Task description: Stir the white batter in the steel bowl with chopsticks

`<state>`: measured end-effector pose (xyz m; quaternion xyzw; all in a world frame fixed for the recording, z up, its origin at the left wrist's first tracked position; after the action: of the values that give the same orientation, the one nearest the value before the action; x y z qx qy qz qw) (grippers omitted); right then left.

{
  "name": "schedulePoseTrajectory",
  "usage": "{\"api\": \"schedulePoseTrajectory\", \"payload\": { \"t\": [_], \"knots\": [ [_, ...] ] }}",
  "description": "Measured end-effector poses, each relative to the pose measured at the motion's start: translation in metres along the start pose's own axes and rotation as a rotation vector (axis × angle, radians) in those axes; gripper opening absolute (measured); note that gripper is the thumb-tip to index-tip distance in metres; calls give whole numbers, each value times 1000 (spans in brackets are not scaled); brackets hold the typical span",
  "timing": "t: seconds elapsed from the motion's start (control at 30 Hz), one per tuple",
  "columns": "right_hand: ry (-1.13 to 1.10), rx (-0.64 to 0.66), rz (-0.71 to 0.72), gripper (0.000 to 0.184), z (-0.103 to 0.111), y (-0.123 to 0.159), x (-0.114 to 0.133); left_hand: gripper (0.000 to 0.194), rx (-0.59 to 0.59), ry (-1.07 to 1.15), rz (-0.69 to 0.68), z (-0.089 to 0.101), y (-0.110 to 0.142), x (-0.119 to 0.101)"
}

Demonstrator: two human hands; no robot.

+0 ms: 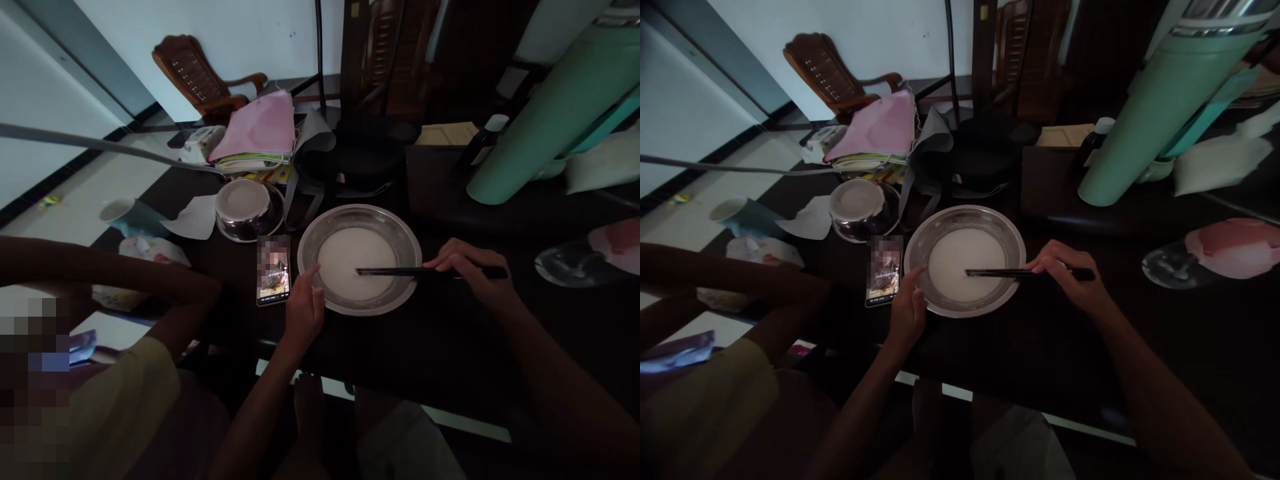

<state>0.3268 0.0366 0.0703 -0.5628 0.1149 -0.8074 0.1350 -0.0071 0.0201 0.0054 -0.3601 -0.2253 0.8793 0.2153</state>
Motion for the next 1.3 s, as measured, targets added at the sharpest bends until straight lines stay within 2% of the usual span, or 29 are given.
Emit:
{"api": "schedulePoseTrajectory", "payload": {
  "t": [0.13,0.2,0.27,0.33,0.4,0.53,0.6,0.7,0.77,0.87,0.97,1.07,1.17,1.3],
  "knots": [
    [1,126,18,15,-5,0,2,60,-9,-16,7,1,0,-1],
    [21,107,26,11,-4,0,0,60,-4,-16,17,1,-1,-1],
    [35,23,22,15,-1,0,-2,61,0,-11,16,1,-1,-1],
    [26,-41,16,27,3,1,-4,62,5,-4,11,1,-1,-1],
    [11,-18,18,32,2,1,-3,60,8,-2,11,1,-1,-1],
    [70,86,31,15,-3,0,0,59,-1,-5,11,1,-1,-1],
    [97,30,35,15,-2,0,0,59,-2,-8,12,1,-1,-1],
    [55,-61,28,29,3,0,-2,58,7,-7,9,1,-1,-2],
    [14,-23,24,33,4,0,-2,58,3,-3,3,1,-1,-2],
    [40,68,39,24,-1,0,0,58,-6,-5,10,1,-1,-2],
    [81,27,36,21,-1,-1,1,60,0,-7,21,1,0,-1],
    [56,-41,13,30,2,0,0,61,0,-6,5,0,-1,-1],
    [38,6,2,34,1,0,1,61,2,-9,5,0,-1,-1],
    [77,54,38,18,-1,0,1,60,4,-11,22,1,-1,-1]
  ]
}}
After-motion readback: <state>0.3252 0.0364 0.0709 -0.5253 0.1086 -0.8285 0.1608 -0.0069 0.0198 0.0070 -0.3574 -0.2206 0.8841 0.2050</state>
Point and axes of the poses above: each hand's wrist, its own y-axis away from the middle knuckle, its own z-axis out of the back of the hand, x = y × z, the point moved 1 cm from there along -y, towards the middle knuckle, and after that the axes turned 9 degrees about -z, right-handed, at the moved point
